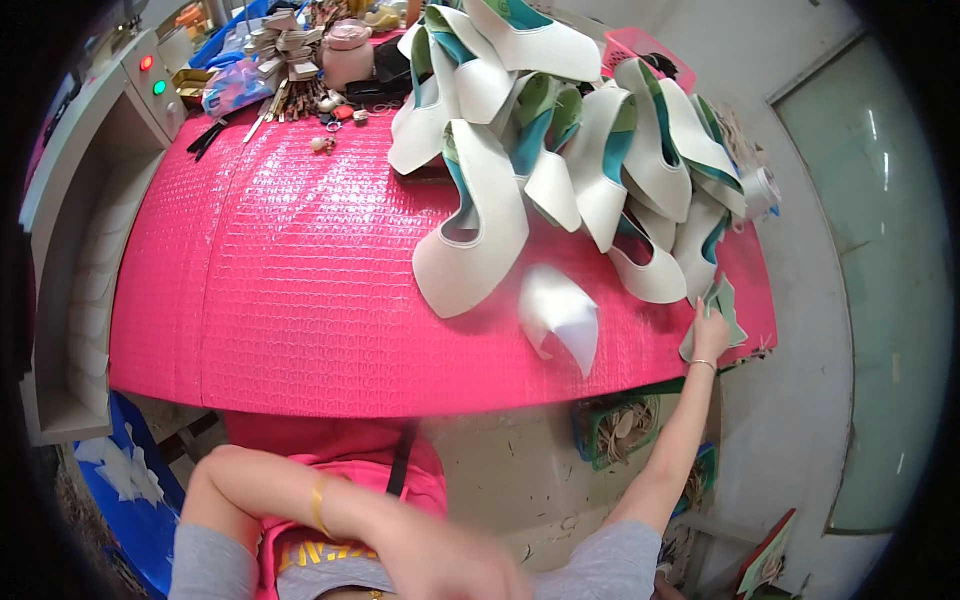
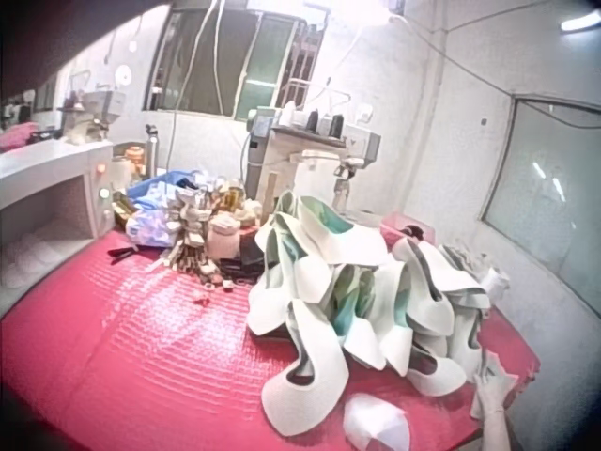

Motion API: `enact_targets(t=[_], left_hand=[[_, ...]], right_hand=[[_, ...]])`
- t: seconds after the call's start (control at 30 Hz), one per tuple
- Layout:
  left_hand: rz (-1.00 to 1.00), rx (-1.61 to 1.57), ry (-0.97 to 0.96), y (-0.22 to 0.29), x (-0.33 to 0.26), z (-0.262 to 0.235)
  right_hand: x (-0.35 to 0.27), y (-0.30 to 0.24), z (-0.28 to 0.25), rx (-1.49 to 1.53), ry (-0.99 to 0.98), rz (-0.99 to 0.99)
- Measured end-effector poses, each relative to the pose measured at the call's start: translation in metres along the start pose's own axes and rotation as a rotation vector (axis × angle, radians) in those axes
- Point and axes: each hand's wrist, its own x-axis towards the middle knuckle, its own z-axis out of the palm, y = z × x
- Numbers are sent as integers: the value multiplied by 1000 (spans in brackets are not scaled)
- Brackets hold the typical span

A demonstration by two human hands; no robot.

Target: Assembling components of a shoe, such as fitting liners and uppers.

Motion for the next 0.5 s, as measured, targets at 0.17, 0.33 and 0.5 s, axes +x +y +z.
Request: enact_targets(t=[0.17,0.33,0.5], left_hand=[[-586,1062,1113,0,-22,-180],[-884,1197,1473,-26,-8,-264],[-786,1098,1329,-3,-27,-251]], right_hand=[[12,-74,-75,280,260,-377],[-29,-327,-163,1297,-255,-1060],[1,-439,-125,587,-408,-1193]])
